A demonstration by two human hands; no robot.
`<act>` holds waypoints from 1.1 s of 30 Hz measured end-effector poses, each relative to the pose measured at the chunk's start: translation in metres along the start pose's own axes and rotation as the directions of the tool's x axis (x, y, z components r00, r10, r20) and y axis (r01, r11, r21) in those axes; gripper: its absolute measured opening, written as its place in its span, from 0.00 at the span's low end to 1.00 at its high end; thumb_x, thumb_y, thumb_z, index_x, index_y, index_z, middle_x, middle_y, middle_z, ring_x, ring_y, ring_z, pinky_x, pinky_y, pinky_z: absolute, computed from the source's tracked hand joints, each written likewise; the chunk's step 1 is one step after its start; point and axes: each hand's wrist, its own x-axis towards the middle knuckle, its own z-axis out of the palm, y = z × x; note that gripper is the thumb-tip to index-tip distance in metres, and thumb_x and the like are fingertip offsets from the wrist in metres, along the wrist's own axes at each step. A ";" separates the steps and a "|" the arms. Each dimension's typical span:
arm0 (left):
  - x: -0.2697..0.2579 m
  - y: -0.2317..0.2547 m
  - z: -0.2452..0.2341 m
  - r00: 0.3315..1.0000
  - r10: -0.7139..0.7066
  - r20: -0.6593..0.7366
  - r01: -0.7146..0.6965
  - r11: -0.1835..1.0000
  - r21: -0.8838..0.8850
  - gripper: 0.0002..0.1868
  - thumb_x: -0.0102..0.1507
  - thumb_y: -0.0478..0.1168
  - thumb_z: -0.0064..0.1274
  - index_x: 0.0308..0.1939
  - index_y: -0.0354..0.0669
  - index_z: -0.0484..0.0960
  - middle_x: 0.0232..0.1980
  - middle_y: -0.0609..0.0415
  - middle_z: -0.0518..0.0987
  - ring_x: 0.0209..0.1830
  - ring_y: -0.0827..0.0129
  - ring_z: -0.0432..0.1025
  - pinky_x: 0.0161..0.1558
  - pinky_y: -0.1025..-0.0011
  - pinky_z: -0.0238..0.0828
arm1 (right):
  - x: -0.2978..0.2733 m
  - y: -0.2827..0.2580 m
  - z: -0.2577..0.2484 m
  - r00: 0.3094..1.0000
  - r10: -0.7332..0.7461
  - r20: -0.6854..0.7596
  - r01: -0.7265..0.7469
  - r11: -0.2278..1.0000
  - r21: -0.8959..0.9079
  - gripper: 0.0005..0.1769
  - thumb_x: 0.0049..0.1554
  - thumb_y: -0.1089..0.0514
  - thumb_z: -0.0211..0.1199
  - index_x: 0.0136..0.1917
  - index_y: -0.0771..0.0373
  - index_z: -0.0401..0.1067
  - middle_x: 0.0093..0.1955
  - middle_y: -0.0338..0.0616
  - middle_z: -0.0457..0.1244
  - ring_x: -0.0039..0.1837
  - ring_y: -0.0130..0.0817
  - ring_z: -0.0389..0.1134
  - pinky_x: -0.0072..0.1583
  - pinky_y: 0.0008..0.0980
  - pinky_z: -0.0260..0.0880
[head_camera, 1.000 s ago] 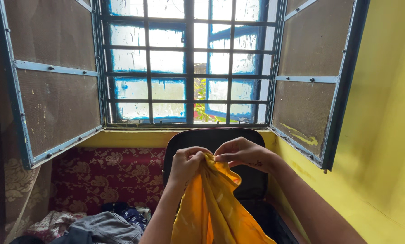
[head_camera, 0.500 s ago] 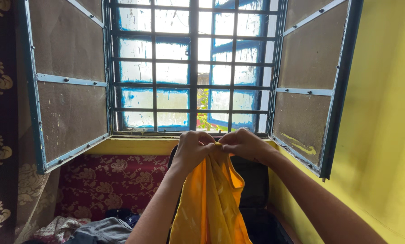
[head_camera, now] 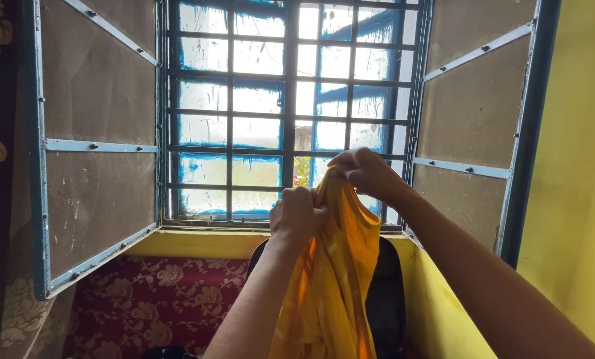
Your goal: The person folds a pink and white patterned cloth and a yellow patterned dress before placing them into a black suitcase.
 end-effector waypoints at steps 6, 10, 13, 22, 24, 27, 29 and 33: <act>0.043 0.011 0.008 0.983 -0.133 0.122 0.138 0.990 -0.029 0.12 0.56 0.46 0.66 0.38 0.43 0.89 0.42 0.53 0.86 0.40 0.66 0.83 0.46 0.67 0.81 | 0.034 0.016 -0.008 0.987 -0.094 -0.130 0.075 0.987 -0.143 0.16 0.55 0.70 0.57 0.54 0.70 0.79 0.48 0.55 0.73 0.48 0.42 0.75 0.56 0.37 0.75; 0.058 0.003 0.025 0.942 -0.258 0.217 0.232 0.963 0.138 0.20 0.52 0.43 0.72 0.45 0.44 0.84 0.44 0.54 0.82 0.47 0.63 0.80 0.52 0.65 0.80 | 0.044 0.025 -0.013 0.964 -0.116 -0.241 0.074 0.981 -0.177 0.15 0.57 0.70 0.56 0.55 0.69 0.78 0.48 0.54 0.72 0.48 0.39 0.75 0.54 0.35 0.76; 0.054 -0.021 0.044 0.925 -0.245 0.289 0.193 0.961 0.198 0.16 0.56 0.41 0.68 0.45 0.44 0.85 0.48 0.51 0.81 0.49 0.63 0.80 0.57 0.64 0.76 | 0.040 0.036 -0.020 0.958 -0.080 -0.276 0.029 0.983 -0.183 0.18 0.56 0.73 0.54 0.56 0.69 0.78 0.49 0.54 0.73 0.49 0.38 0.76 0.55 0.33 0.76; 0.036 -0.078 0.063 0.942 -0.184 0.280 0.183 0.983 0.029 0.13 0.58 0.43 0.56 0.41 0.44 0.91 0.41 0.53 0.88 0.39 0.66 0.85 0.47 0.65 0.85 | 0.030 0.074 -0.030 0.947 -0.092 -0.308 -0.019 0.940 -0.340 0.14 0.59 0.68 0.60 0.58 0.68 0.77 0.52 0.55 0.72 0.53 0.42 0.75 0.58 0.33 0.74; 0.038 -0.087 0.059 0.961 -0.102 0.257 0.113 0.993 -0.029 0.15 0.59 0.48 0.54 0.42 0.49 0.91 0.40 0.54 0.89 0.40 0.67 0.83 0.50 0.66 0.81 | 0.030 0.075 -0.034 0.940 -0.109 -0.324 -0.006 0.942 -0.334 0.16 0.57 0.71 0.59 0.58 0.69 0.77 0.53 0.56 0.71 0.54 0.42 0.75 0.58 0.33 0.73; 0.021 -0.096 0.073 0.957 -0.037 0.289 0.072 0.991 -0.110 0.17 0.57 0.50 0.54 0.45 0.54 0.90 0.40 0.55 0.88 0.41 0.68 0.83 0.51 0.67 0.78 | 0.028 0.071 -0.031 0.929 -0.139 -0.342 0.017 0.941 -0.337 0.18 0.55 0.74 0.56 0.58 0.70 0.77 0.53 0.57 0.71 0.54 0.43 0.75 0.60 0.34 0.73; -0.003 -0.103 0.094 0.928 0.001 0.372 0.048 0.991 -0.124 0.19 0.55 0.51 0.56 0.45 0.53 0.91 0.41 0.54 0.87 0.41 0.68 0.81 0.51 0.68 0.77 | 0.027 0.066 -0.022 0.928 -0.100 -0.358 -0.019 0.949 -0.315 0.16 0.56 0.72 0.57 0.57 0.69 0.78 0.52 0.58 0.71 0.54 0.44 0.75 0.60 0.35 0.72; -0.041 -0.124 0.138 0.830 0.055 0.555 0.139 0.944 -0.301 0.21 0.56 0.49 0.56 0.39 0.36 0.91 0.36 0.46 0.87 0.37 0.67 0.82 0.46 0.68 0.80 | 0.021 0.064 -0.006 0.934 0.010 -0.358 -0.096 0.970 -0.222 0.14 0.60 0.70 0.56 0.57 0.69 0.77 0.53 0.56 0.71 0.52 0.42 0.75 0.59 0.34 0.74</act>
